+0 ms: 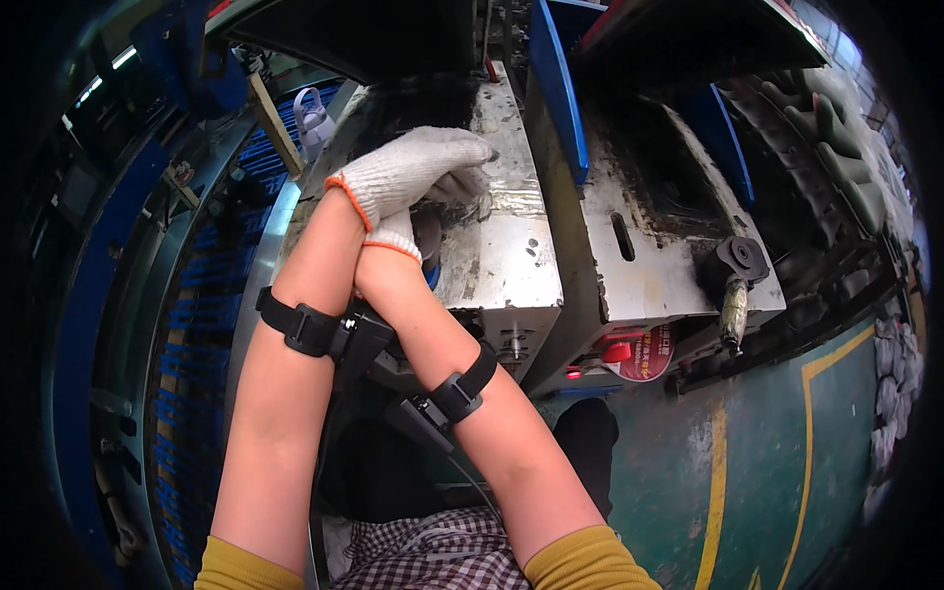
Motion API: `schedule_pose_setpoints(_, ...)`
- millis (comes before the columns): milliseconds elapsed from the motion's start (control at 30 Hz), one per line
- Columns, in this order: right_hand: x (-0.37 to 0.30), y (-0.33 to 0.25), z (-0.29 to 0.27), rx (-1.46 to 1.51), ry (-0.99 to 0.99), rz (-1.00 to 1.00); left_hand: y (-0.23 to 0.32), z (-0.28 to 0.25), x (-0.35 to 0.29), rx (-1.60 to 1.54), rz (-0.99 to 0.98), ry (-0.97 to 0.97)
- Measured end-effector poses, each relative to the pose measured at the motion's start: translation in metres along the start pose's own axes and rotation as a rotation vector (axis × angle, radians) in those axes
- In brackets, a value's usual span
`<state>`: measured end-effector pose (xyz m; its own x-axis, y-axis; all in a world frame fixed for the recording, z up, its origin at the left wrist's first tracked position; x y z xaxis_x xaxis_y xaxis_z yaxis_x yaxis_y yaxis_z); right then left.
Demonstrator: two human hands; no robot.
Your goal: Operate shoe-lasting and heat-pressing machinery to shape shoes.
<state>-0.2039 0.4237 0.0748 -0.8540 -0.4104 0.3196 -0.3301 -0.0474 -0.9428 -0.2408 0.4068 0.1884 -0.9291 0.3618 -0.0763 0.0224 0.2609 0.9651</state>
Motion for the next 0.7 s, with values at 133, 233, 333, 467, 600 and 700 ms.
schedule_pose_setpoints(133,0.001,0.001,-0.002,0.036,-0.014,0.048,-0.004,0.000,0.003,-0.003,-0.009,-0.007)
schedule_pose_setpoints(233,-0.004,-0.012,-0.004,-0.272,-0.021,0.037,-0.003,-0.002,0.001,-0.001,-0.017,-0.008)
schedule_pose_setpoints(333,-0.003,-0.009,-0.004,-0.406,0.035,-0.032,-0.001,-0.001,0.000,0.004,0.004,-0.028)
schedule_pose_setpoints(467,-0.003,-0.011,-0.003,-0.148,-0.014,-0.002,0.000,0.001,-0.003,-0.012,-0.012,-0.010)
schedule_pose_setpoints(600,-0.003,-0.030,-0.010,-0.824,-0.112,-0.029,0.002,0.000,-0.003,0.010,-0.016,0.000)
schedule_pose_setpoints(700,-0.006,-0.032,-0.012,-0.520,-0.124,0.034,-0.001,0.000,-0.001,0.004,-0.009,-0.004)
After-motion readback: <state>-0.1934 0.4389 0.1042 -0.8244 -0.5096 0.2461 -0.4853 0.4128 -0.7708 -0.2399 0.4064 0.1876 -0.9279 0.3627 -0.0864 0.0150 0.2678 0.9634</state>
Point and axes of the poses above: each hand's wrist, its own x-axis towards the middle knuckle, its own z-axis out of the palm, y = z × x, the point moved 1 cm from there along x, towards the middle knuckle, and after that the axes turned 10 degrees about -x, right-handed, at the moved point
